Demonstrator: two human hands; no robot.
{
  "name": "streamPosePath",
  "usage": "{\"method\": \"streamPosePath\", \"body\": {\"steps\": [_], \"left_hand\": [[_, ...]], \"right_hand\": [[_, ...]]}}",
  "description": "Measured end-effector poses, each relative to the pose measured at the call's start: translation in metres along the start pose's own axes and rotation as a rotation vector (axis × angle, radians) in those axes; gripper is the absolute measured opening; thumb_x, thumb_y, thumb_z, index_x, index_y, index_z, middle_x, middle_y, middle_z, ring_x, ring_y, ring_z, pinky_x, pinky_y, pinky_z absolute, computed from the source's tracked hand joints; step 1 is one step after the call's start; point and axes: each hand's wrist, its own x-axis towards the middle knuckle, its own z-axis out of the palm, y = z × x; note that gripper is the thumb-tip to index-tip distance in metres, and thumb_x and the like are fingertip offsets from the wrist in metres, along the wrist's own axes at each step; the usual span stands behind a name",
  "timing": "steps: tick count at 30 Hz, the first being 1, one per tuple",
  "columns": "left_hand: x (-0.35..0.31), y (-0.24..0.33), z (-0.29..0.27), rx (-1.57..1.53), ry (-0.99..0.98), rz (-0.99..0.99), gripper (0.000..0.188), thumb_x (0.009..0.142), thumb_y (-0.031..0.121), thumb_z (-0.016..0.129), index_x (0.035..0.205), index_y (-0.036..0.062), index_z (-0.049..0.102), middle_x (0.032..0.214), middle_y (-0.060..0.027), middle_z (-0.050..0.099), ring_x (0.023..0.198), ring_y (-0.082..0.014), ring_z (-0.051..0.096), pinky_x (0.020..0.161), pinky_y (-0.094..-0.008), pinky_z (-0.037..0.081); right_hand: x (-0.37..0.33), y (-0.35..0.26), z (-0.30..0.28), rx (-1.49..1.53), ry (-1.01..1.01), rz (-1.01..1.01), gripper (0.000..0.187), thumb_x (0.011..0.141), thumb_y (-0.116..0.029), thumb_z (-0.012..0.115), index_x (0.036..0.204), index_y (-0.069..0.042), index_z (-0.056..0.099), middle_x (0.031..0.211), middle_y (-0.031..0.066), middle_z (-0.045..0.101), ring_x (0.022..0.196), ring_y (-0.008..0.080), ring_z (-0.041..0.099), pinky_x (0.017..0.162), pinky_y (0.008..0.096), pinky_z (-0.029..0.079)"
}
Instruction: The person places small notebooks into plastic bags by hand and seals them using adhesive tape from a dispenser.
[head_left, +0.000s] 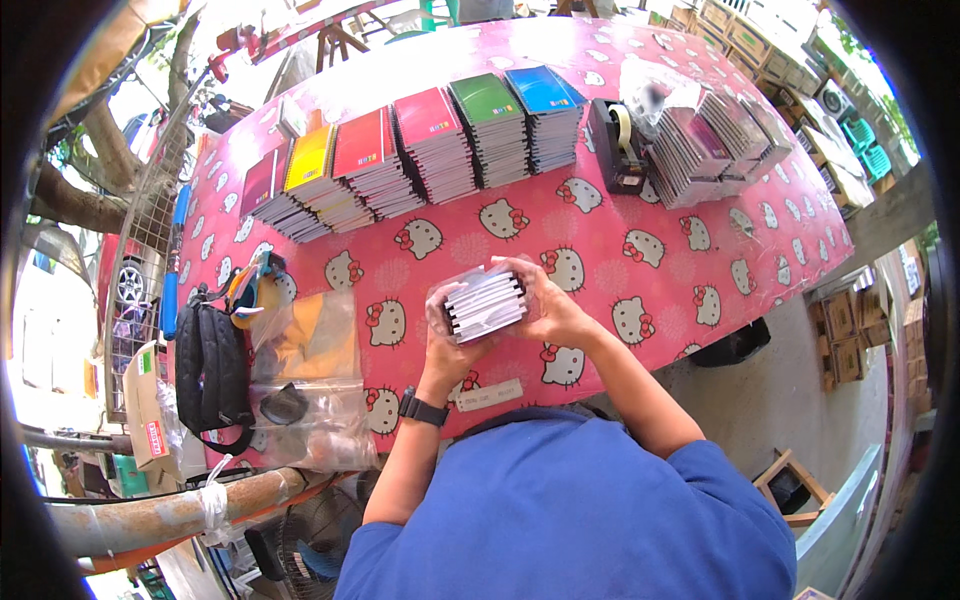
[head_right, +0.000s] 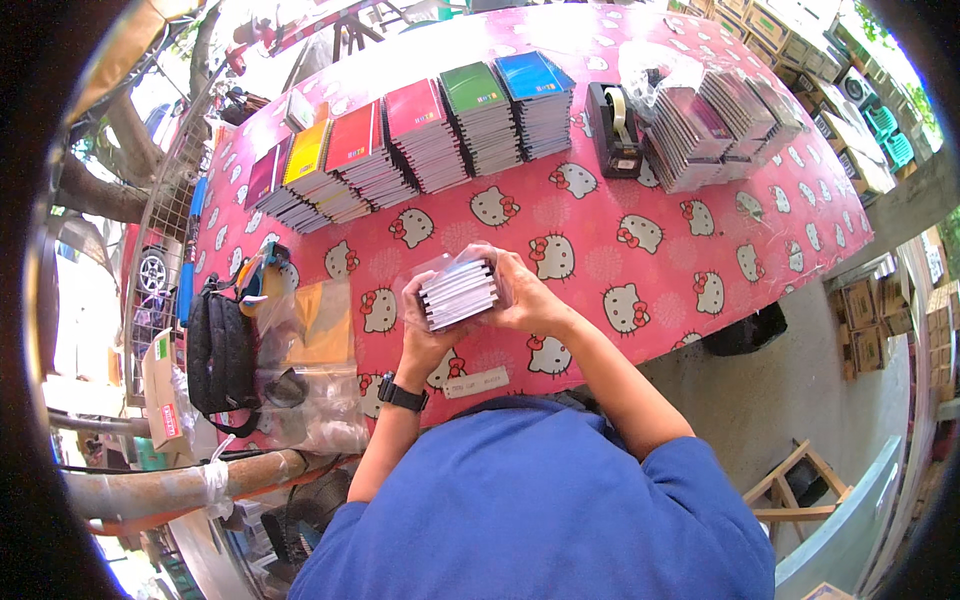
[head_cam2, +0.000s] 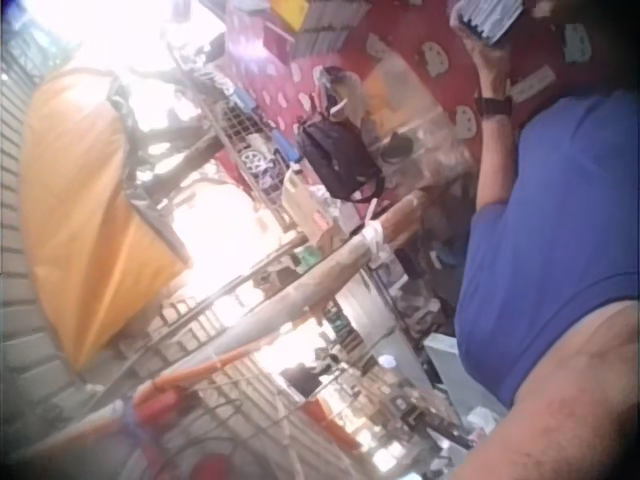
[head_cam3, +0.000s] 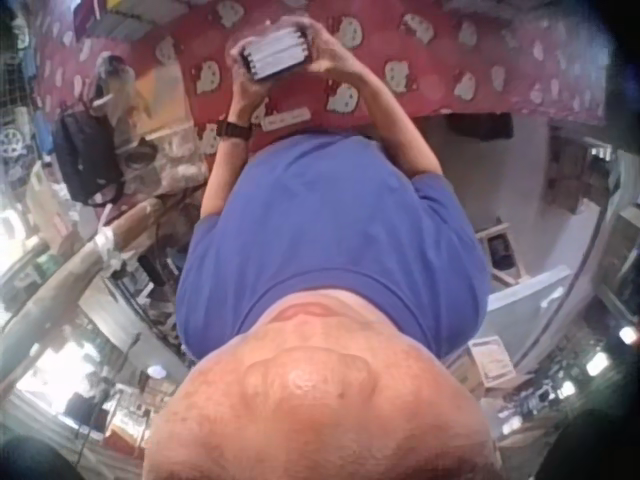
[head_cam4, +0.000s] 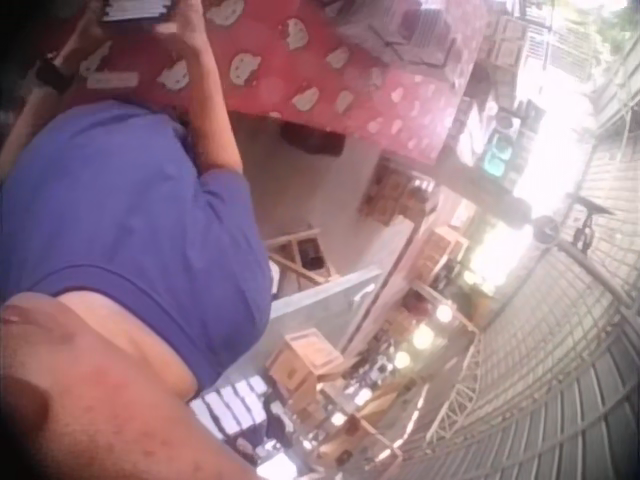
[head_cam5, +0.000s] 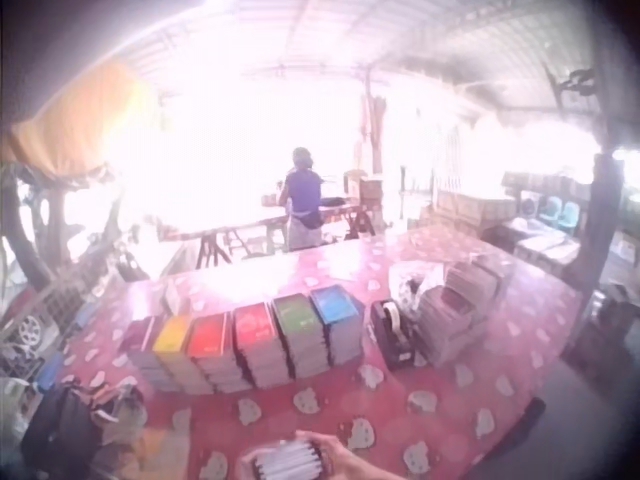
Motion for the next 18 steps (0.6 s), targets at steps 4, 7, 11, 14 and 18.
{"method": "streamPosePath", "body": {"steps": [4,7,11,14,18], "left_hand": [[-0.01,0.0,0.017,-0.144,0.115,-0.049,0.088,0.057,0.004,0.08,0.128,0.0059,0.027,0.121,-0.0098,0.041,0.113,-0.0216,0.046,0.096,-0.0346,0.041],[-0.01,0.002,0.005,0.171,0.088,0.036,0.098,0.058,0.011,0.082,0.134,0.0045,0.021,0.131,-0.0154,0.033,0.123,-0.0241,0.037,0.1,-0.037,0.037],[-0.002,0.039,-0.014,0.321,0.115,0.21,0.1,0.056,0.031,0.085,0.135,0.0087,0.028,0.142,-0.0168,0.023,0.131,-0.0312,0.026,0.107,-0.0476,0.022],[0.007,0.078,-0.024,0.808,-0.012,0.335,0.065,0.061,0.043,0.079,0.117,0.0205,0.056,0.134,-0.0116,0.039,0.129,-0.0311,0.031,0.107,-0.0556,0.008],[0.01,0.098,-0.022,0.839,-0.18,0.441,0.025,0.071,0.033,0.074,0.088,0.0173,0.065,0.106,-0.0061,0.06,0.122,-0.0278,0.04,0.106,-0.0545,0.014]], "right_hand": [[0.001,-0.002,0.012,0.242,-0.069,0.04,0.09,0.061,0.0,0.063,0.141,-0.006,0.022,0.137,0.0117,0.034,0.126,0.022,0.034,0.106,0.0322,0.029],[0.002,-0.003,0.011,0.288,-0.092,0.023,0.1,0.061,-0.005,0.065,0.145,-0.008,0.009,0.144,0.0129,0.023,0.131,0.024,0.028,0.108,0.0337,0.024],[-0.015,-0.022,-0.016,0.011,0.118,-0.041,0.086,0.061,-0.019,0.075,0.136,-0.01,0.034,0.136,0.0106,0.037,0.126,0.0254,0.034,0.108,0.0386,0.022],[-0.021,-0.023,-0.034,-0.316,-0.064,-0.122,0.055,0.062,-0.016,0.072,0.114,-0.01,0.057,0.118,0.0061,0.053,0.118,0.0248,0.039,0.104,0.038,0.027],[-0.018,-0.023,-0.023,-0.368,-0.125,-0.209,0.046,0.06,-0.011,0.068,0.106,-0.017,0.065,0.121,-0.002,0.056,0.116,0.0254,0.04,0.102,0.0409,0.028]]}}
